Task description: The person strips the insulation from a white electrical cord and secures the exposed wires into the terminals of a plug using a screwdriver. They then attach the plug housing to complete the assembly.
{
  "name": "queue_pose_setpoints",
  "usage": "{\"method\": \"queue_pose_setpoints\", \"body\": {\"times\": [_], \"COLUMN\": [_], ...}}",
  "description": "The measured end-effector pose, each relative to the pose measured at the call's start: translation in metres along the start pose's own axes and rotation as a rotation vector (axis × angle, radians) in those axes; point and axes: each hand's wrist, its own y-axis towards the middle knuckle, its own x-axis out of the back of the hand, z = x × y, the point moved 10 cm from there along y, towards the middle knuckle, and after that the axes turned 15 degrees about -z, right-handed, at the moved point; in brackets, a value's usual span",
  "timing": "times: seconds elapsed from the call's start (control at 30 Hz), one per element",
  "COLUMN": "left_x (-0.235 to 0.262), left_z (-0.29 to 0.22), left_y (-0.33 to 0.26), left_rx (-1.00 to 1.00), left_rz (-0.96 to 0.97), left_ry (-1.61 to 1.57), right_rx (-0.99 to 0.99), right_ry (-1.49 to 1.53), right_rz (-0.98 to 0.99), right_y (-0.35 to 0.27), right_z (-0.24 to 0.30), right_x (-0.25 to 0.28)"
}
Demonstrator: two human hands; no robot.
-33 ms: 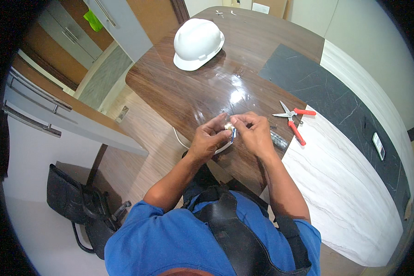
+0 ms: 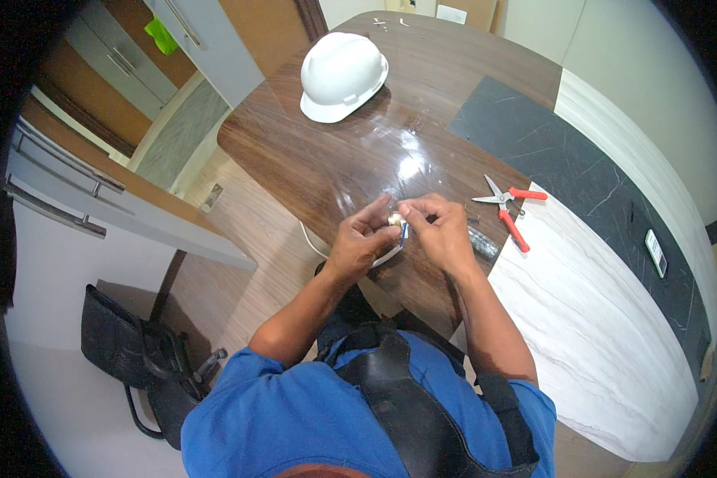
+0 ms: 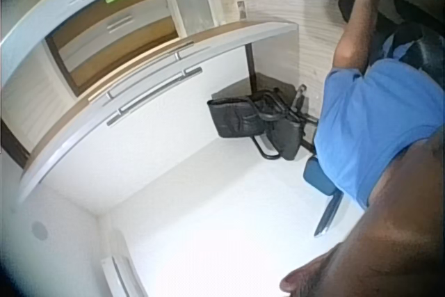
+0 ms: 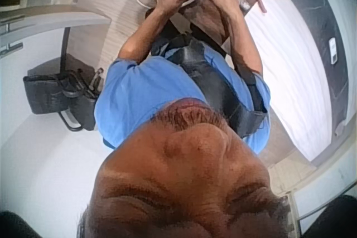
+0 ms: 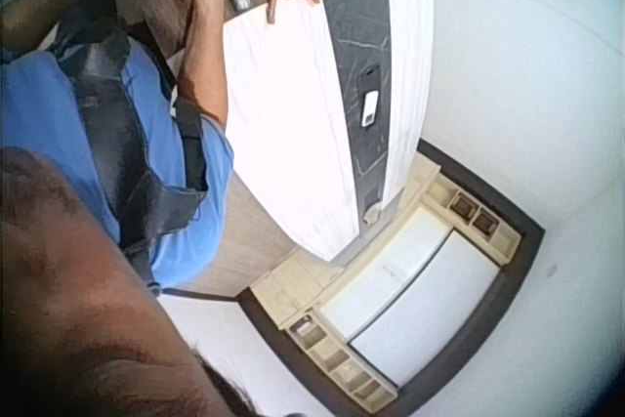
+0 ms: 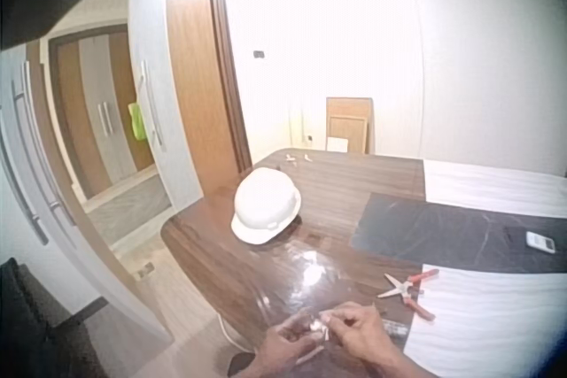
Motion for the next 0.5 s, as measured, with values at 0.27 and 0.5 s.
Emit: {"method": "queue_pose_setpoints", "body": {"times": [0.27, 0.5], "left_x": [-0.006, -0.004], "left_z": [-0.02, -0.008], "left_y": [-0.013, -0.005], "left_rx": [-0.27, -0.202], "left_rz": [-0.052, -0.013], "left_ry": [-0.114, 0.01], "right_rx": [-0.004, -0.11], "right_ry": [0.097, 0.138], "right_rz": [0.037, 0.064], "right_y": [-0.006, -0.005], "right_z": [0.005, -0.003], "right_x": [-0.002, -0.003]}}
